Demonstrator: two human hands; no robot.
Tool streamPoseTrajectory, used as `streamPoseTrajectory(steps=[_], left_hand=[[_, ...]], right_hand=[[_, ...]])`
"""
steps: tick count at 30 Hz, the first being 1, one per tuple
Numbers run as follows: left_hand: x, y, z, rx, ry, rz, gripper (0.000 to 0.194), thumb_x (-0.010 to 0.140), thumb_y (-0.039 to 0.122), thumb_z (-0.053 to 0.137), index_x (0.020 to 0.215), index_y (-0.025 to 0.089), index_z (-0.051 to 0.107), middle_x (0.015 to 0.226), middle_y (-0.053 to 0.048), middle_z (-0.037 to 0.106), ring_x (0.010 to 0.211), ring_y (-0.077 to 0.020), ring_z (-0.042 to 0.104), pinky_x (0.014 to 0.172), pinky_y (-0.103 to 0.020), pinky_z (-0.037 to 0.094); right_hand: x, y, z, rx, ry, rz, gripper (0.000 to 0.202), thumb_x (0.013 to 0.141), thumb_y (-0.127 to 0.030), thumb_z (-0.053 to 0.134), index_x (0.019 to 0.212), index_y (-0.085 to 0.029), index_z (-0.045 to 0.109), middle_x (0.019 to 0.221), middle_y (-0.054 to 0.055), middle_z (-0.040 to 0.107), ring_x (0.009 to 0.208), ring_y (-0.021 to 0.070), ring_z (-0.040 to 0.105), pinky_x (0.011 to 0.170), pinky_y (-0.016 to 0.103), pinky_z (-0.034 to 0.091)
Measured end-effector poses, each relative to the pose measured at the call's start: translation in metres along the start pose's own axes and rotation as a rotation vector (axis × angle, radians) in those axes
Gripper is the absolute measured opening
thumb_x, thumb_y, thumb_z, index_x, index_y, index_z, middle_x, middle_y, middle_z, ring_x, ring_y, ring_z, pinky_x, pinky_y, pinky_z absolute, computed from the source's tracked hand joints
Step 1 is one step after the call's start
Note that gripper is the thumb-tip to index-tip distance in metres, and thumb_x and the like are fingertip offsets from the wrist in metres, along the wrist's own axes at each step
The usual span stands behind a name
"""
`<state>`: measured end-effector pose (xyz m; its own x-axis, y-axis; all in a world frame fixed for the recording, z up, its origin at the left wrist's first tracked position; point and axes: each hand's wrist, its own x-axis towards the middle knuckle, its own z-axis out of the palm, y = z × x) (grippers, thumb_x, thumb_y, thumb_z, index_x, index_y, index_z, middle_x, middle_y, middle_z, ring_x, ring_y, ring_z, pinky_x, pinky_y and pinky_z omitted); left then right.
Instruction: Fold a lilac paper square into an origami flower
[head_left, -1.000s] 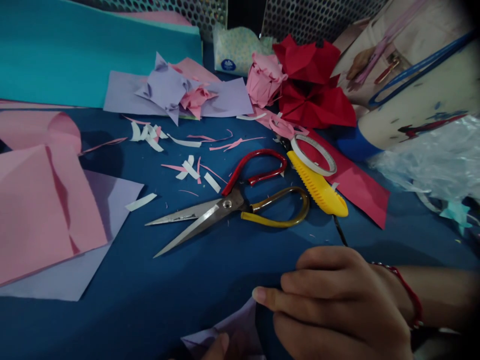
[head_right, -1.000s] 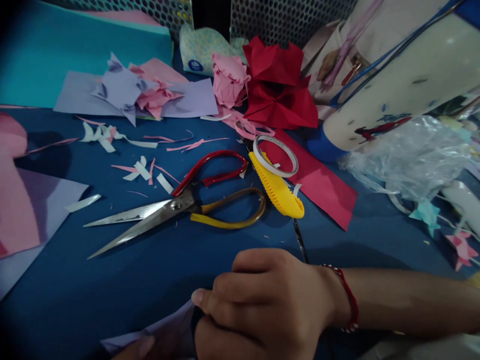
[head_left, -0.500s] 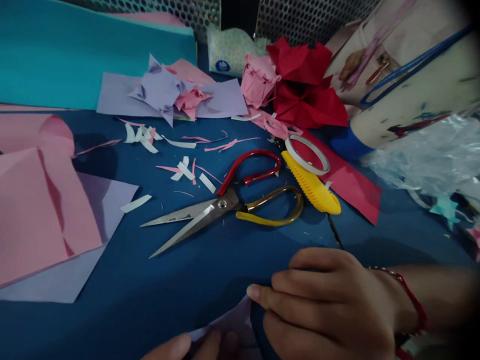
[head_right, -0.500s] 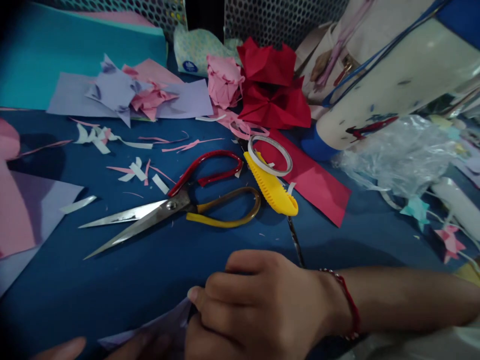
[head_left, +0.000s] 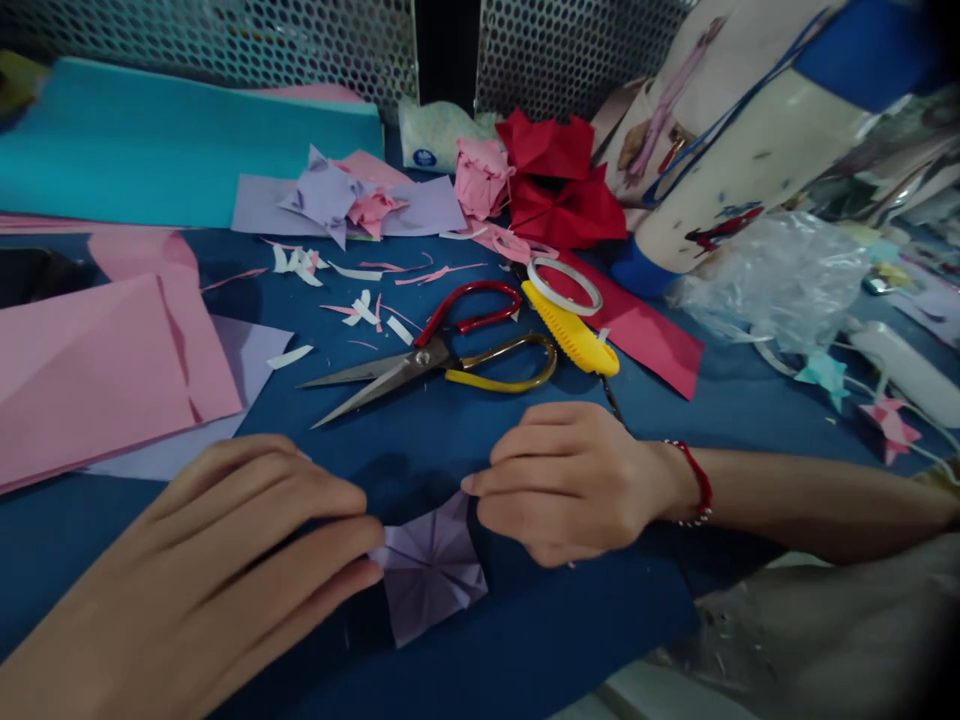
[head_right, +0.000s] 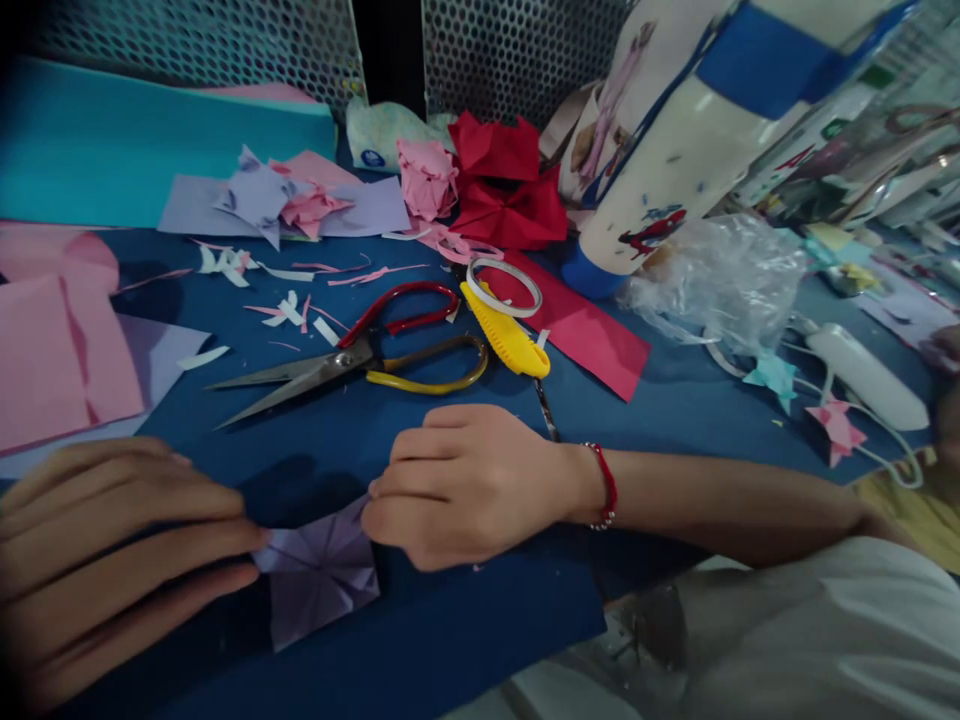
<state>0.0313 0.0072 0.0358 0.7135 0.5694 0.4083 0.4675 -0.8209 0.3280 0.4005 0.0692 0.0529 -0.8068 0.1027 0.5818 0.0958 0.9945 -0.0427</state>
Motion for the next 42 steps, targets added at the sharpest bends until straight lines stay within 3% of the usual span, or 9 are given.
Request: streamPoseTrajectory(steps=[3, 6, 11, 14, 19, 25, 29, 37, 42], left_hand=[[0.013, -0.002, -0.003, 0.011, 0.014, 0.021, 0.029, 0.138, 0.031, 0.053, 0.133, 0.033, 0.082, 0.127, 0.008, 0.084, 0.120, -0.0151, 0.077, 0.131, -0.034, 0.053], [0.013, -0.008, -0.002, 0.044, -0.036, 0.049, 0.033, 0.138, 0.033, 0.050, 0.138, 0.035, 0.083, 0.126, 0.005, 0.085, 0.122, -0.0188, 0.079, 0.120, -0.037, 0.060], [0.021, -0.020, -0.005, 0.044, -0.006, 0.149, 0.028, 0.140, 0.037, 0.051, 0.140, 0.034, 0.079, 0.127, 0.002, 0.087, 0.114, -0.0195, 0.078, 0.106, -0.036, 0.059], [0.025, -0.019, -0.007, 0.059, -0.003, 0.125, 0.031, 0.143, 0.038, 0.047, 0.141, 0.034, 0.077, 0.129, 0.002, 0.087, 0.115, -0.0188, 0.079, 0.109, -0.038, 0.058], [0.019, -0.013, -0.009, 0.087, 0.011, 0.100, 0.031, 0.142, 0.030, 0.046, 0.141, 0.032, 0.077, 0.131, -0.002, 0.088, 0.121, -0.0221, 0.082, 0.114, -0.045, 0.059], [0.019, -0.020, -0.003, 0.066, 0.051, 0.191, 0.034, 0.143, 0.037, 0.045, 0.138, 0.031, 0.078, 0.144, 0.000, 0.091, 0.133, -0.0209, 0.082, 0.127, -0.043, 0.055], [0.021, -0.019, 0.001, 0.043, 0.056, 0.270, 0.030, 0.143, 0.036, 0.048, 0.144, 0.031, 0.078, 0.139, 0.004, 0.094, 0.132, -0.0178, 0.084, 0.136, -0.039, 0.048], [0.023, -0.005, -0.005, 0.093, 0.050, 0.303, 0.032, 0.143, 0.028, 0.042, 0.140, 0.026, 0.074, 0.121, 0.003, 0.092, 0.117, -0.0176, 0.082, 0.134, -0.039, 0.046], [0.023, 0.000, -0.011, 0.130, 0.015, 0.323, 0.025, 0.137, 0.026, 0.059, 0.147, 0.028, 0.082, 0.124, 0.002, 0.089, 0.118, -0.0197, 0.079, 0.127, -0.038, 0.050]], right_hand=[[0.001, -0.001, -0.001, -0.042, -0.060, 0.005, 0.030, 0.136, -0.023, 0.061, 0.129, -0.021, 0.089, 0.118, 0.004, 0.093, 0.108, 0.0168, 0.080, 0.089, 0.032, 0.061], [0.004, -0.005, 0.003, -0.111, -0.093, 0.016, 0.030, 0.139, -0.028, 0.059, 0.130, -0.023, 0.087, 0.118, 0.002, 0.091, 0.107, 0.0170, 0.076, 0.090, 0.032, 0.058], [0.012, -0.010, 0.013, -0.086, -0.126, 0.076, 0.036, 0.143, -0.039, 0.055, 0.131, -0.020, 0.083, 0.119, 0.005, 0.086, 0.103, 0.0199, 0.069, 0.093, 0.034, 0.054], [0.017, -0.009, 0.016, -0.009, -0.161, 0.127, 0.039, 0.143, -0.042, 0.054, 0.130, -0.018, 0.082, 0.115, 0.006, 0.084, 0.099, 0.0218, 0.065, 0.094, 0.035, 0.053], [0.026, -0.019, 0.011, 0.057, -0.326, 0.218, 0.026, 0.136, -0.042, 0.074, 0.123, -0.021, 0.082, 0.111, 0.005, 0.081, 0.094, 0.0231, 0.060, 0.091, 0.036, 0.049], [0.029, -0.045, 0.006, 0.089, -0.403, 0.364, 0.044, 0.132, -0.064, 0.078, 0.120, -0.021, 0.082, 0.105, 0.004, 0.078, 0.094, 0.0243, 0.058, 0.086, 0.037, 0.044], [0.027, -0.042, 0.004, 0.111, -0.392, 0.387, 0.035, 0.134, -0.053, 0.078, 0.120, -0.021, 0.081, 0.108, 0.004, 0.080, 0.097, 0.0238, 0.059, 0.090, 0.036, 0.046], [0.039, -0.022, -0.003, 0.075, -0.453, 0.304, 0.029, 0.139, -0.037, 0.063, 0.125, -0.020, 0.081, 0.119, 0.008, 0.084, 0.104, 0.0255, 0.062, 0.096, 0.039, 0.048], [0.042, -0.021, 0.005, 0.214, -0.382, 0.455, 0.019, 0.131, -0.026, 0.076, 0.112, -0.022, 0.076, 0.104, 0.003, 0.079, 0.098, 0.0231, 0.062, 0.086, 0.035, 0.043]])
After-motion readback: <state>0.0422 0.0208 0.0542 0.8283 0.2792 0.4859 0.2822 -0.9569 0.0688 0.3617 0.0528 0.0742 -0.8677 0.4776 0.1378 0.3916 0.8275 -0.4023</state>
